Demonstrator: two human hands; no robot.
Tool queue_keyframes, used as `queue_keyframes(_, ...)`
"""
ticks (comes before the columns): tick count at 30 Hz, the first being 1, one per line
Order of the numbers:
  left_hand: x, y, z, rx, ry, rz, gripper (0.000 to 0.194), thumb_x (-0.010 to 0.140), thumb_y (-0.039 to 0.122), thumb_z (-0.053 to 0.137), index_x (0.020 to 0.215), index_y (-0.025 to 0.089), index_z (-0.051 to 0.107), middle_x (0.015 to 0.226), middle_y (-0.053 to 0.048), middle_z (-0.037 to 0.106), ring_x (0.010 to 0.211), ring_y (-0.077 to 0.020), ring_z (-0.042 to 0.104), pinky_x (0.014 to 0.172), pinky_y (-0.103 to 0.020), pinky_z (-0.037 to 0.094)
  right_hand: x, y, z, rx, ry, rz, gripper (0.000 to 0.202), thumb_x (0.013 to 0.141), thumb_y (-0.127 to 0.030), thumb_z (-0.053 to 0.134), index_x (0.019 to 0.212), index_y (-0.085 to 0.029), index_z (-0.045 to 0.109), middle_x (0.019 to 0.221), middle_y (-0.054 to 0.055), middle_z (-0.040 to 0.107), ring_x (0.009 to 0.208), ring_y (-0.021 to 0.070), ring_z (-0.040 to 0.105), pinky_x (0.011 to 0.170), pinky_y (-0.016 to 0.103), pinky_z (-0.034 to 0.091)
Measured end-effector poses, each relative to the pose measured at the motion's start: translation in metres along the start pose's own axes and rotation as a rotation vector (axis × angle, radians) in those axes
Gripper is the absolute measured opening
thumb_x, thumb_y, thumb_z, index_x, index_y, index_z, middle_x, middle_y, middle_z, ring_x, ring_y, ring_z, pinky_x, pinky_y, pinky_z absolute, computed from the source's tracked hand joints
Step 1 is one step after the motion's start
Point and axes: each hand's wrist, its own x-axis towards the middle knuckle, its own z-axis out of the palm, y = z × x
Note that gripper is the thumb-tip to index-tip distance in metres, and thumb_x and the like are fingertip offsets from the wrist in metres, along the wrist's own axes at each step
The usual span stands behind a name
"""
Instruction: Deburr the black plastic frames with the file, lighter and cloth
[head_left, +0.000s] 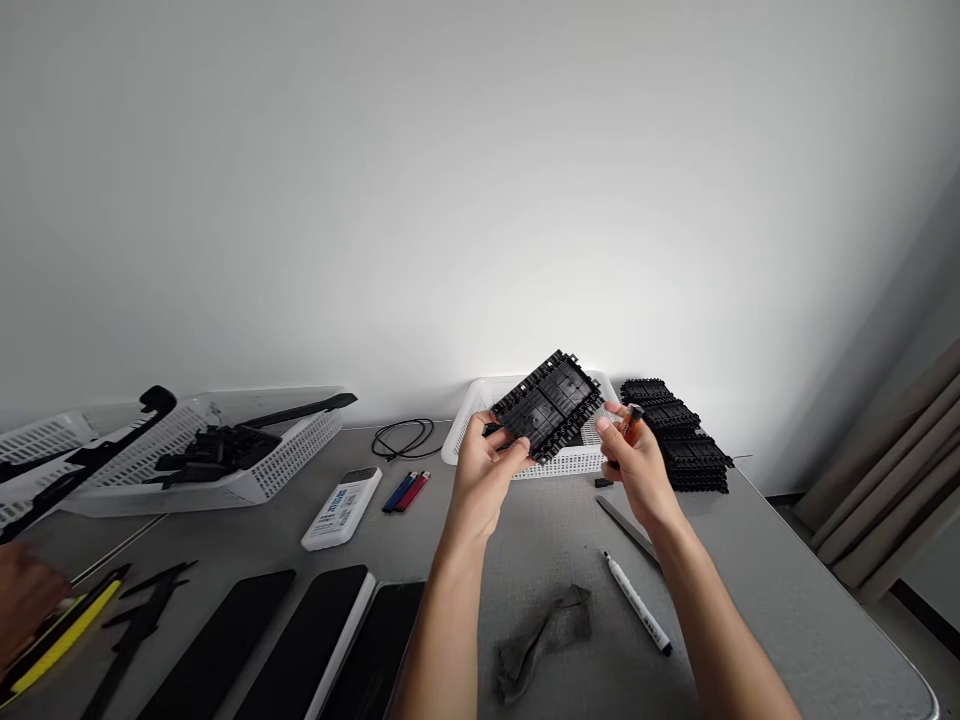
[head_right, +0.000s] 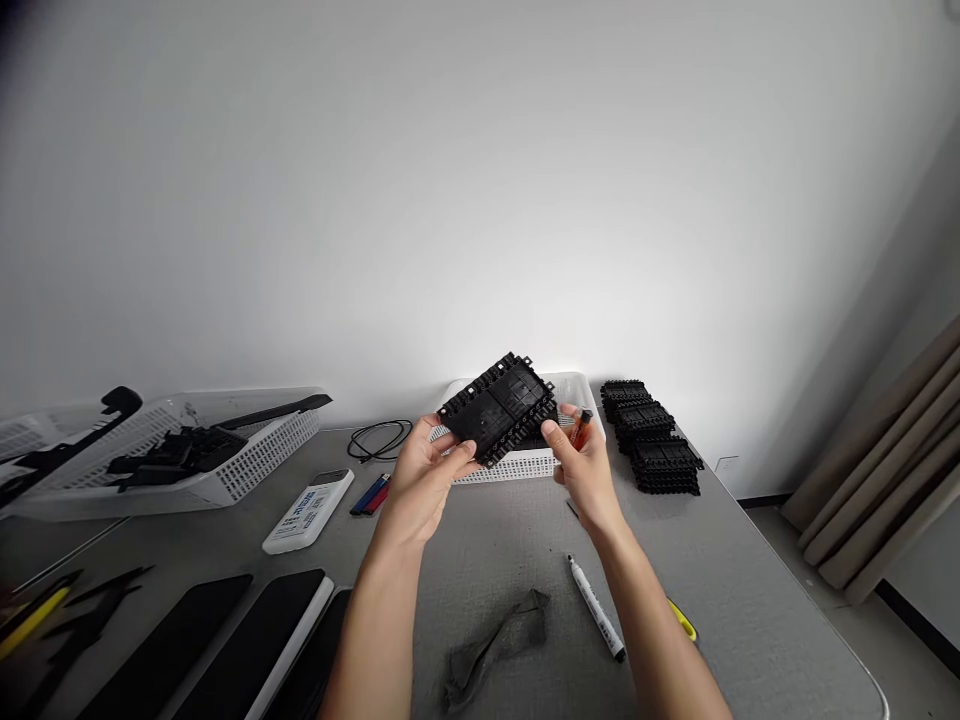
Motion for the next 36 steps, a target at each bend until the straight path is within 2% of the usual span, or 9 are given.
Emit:
queue_keyframes(3,-0.002,0.001,0.000,-0.035,-0.067,-0.022,0.061,0.063,0.023,0.079,0.110,0.023,0.041,0.095,-0.003,0.072,0.079,-0.0157,0.070,0.074,-0.028,0.054,0.002,0.006,0.001,0.017,-0.103,0.010,0.045,0.074,-0.050,0.076,0.072,-0.024,0.039,0.058,-0.009,0.025,0.051,0.0076,0.020,0.041,0.021,0.020)
queue_keyframes(6,-0.004,0.004,0.000,0.003,-0.171,-0.032,0.069,0.061,0.025,0.084,0.117,0.023,0.043,0.098,-0.004,0.071,0.083,-0.0174,0.070,0.076,-0.029,0.055,0.003,0.007,-0.001,-0.001,-0.077,-0.038,0.054,0.074,-0.051,0.077,0.064,-0.025,0.030,0.056,-0.009,0.021,0.049,0.0075,0.015,0.041,0.023,0.018)
queue_keyframes(11,-0.003,0.005,-0.002,0.115,-0.296,-0.021,0.056,0.077,0.043,0.074,0.124,0.019,0.055,0.104,-0.010,0.073,0.100,-0.0247,0.070,0.089,-0.036,0.054,0.004,0.003,-0.007,-0.097,-0.024,-0.039,0.043,0.073,-0.054,0.076,0.067,-0.022,0.048,0.061,-0.004,0.036,0.054,0.0103,0.030,0.045,0.023,0.029)
queue_keyframes(19,0.003,-0.014,-0.008,0.201,-0.225,-0.064,0.061,0.080,0.043,0.071,0.132,0.014,0.056,0.102,-0.011,0.072,0.098,-0.0262,0.069,0.075,-0.037,0.061,0.006,0.002,-0.012,-0.215,-0.040,-0.159,0.037,0.076,-0.048,0.075,0.064,-0.021,0.053,0.063,-0.003,0.036,0.061,0.0126,0.030,0.054,0.027,0.028)
queue_keyframes(24,0.003,-0.014,-0.007,0.238,-0.176,-0.011,0.053,0.080,0.039,0.070,0.126,0.014,0.060,0.088,-0.008,0.074,0.088,-0.0245,0.071,0.073,-0.036,0.061,-0.001,-0.001,-0.008,-0.251,0.108,-0.228,0.031,0.081,-0.054,0.067,0.090,-0.025,0.060,0.072,-0.002,0.044,0.065,0.0151,0.037,0.056,0.027,0.032)
queue_keyframes(26,0.004,-0.013,-0.006,0.267,-0.166,0.021,0.046,0.081,0.037,0.068,0.122,0.016,0.062,0.089,-0.008,0.074,0.086,-0.0241,0.072,0.071,-0.034,0.060,-0.005,-0.004,-0.007,-0.233,0.150,-0.270,0.030,0.086,-0.055,0.059,0.086,-0.026,0.057,0.074,-0.001,0.043,0.065,0.0156,0.036,0.056,0.027,0.031)
queue_keyframes(28,0.003,-0.012,-0.005,0.288,-0.162,0.044,0.040,0.082,0.035,0.066,0.117,0.016,0.063,0.092,-0.009,0.075,0.087,-0.0241,0.072,0.071,-0.032,0.059,-0.008,-0.007,-0.007,-0.167,0.069,-0.213,0.033,0.087,-0.055,0.052,0.076,-0.024,0.051,0.070,-0.001,0.038,0.061,0.0153,0.030,0.052,0.027,0.026)
queue_keyframes(33,0.001,-0.006,0.000,0.289,-0.212,0.075,0.036,0.084,0.031,0.063,0.116,0.016,0.063,0.096,-0.010,0.076,0.085,-0.0228,0.073,0.077,-0.033,0.058,-0.009,-0.008,0.002,0.031,-0.378,0.218,0.030,0.077,-0.049,0.045,0.065,-0.023,0.038,0.063,-0.004,0.027,0.056,0.0129,0.020,0.047,0.025,0.013)
queue_keyframes(36,-0.001,-0.005,0.002,0.317,-0.243,0.101,0.034,0.084,0.028,0.062,0.115,0.016,0.063,0.095,-0.009,0.077,0.085,-0.0225,0.074,0.083,-0.035,0.057,-0.008,-0.003,0.010,0.050,-0.466,0.362,0.028,0.071,-0.048,0.045,0.064,-0.023,0.036,0.062,-0.005,0.026,0.056,0.0118,0.018,0.047,0.024,0.010)
